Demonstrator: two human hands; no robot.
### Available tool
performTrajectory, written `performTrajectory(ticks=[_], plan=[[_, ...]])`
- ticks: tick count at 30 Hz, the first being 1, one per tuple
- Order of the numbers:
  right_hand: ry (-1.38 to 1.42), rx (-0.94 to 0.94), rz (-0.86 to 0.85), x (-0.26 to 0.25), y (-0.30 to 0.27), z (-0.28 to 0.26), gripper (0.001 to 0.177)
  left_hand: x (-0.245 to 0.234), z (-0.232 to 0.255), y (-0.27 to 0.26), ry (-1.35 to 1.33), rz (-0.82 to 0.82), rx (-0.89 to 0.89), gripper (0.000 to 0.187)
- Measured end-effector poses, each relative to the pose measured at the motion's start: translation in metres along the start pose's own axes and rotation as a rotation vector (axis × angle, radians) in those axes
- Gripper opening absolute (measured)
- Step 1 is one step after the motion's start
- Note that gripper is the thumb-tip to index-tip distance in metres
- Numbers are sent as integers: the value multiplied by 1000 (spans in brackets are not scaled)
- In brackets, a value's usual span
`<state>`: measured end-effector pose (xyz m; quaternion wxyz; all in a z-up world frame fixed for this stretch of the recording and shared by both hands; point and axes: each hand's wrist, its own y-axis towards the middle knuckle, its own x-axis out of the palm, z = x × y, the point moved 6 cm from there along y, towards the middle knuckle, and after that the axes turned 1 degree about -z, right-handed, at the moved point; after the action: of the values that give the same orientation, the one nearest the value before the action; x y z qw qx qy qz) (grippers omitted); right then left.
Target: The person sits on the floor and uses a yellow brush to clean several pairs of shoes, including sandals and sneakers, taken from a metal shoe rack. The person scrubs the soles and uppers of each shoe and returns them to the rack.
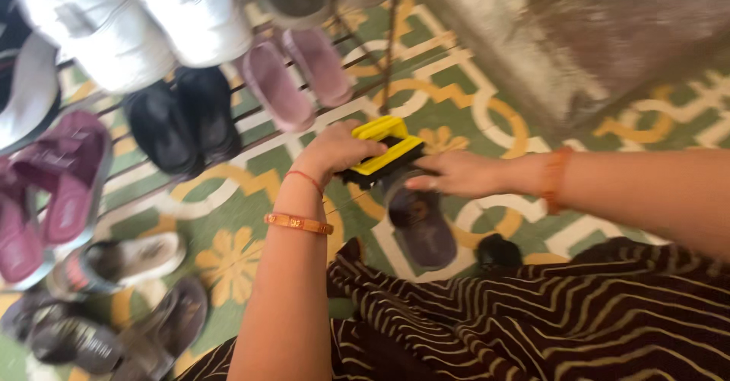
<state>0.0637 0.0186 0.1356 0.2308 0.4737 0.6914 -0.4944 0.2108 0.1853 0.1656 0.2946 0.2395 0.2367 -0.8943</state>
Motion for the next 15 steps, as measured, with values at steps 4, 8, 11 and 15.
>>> performTrajectory(ticks=[4, 8, 11, 15], plan=[[147, -217, 27, 62, 102, -24, 85, -22, -97, -16, 38, 188, -287, 62], [304, -281, 285, 105, 149, -54, 70, -31, -160, -39, 108, 504, -362, 70], [279, 49, 549, 128, 144, -69, 89, -7, -181, -53, 174, 676, -384, 72], [268, 317, 371, 155, 130, -99, 116, 34, -184, -49, 134, 633, -177, 72]])
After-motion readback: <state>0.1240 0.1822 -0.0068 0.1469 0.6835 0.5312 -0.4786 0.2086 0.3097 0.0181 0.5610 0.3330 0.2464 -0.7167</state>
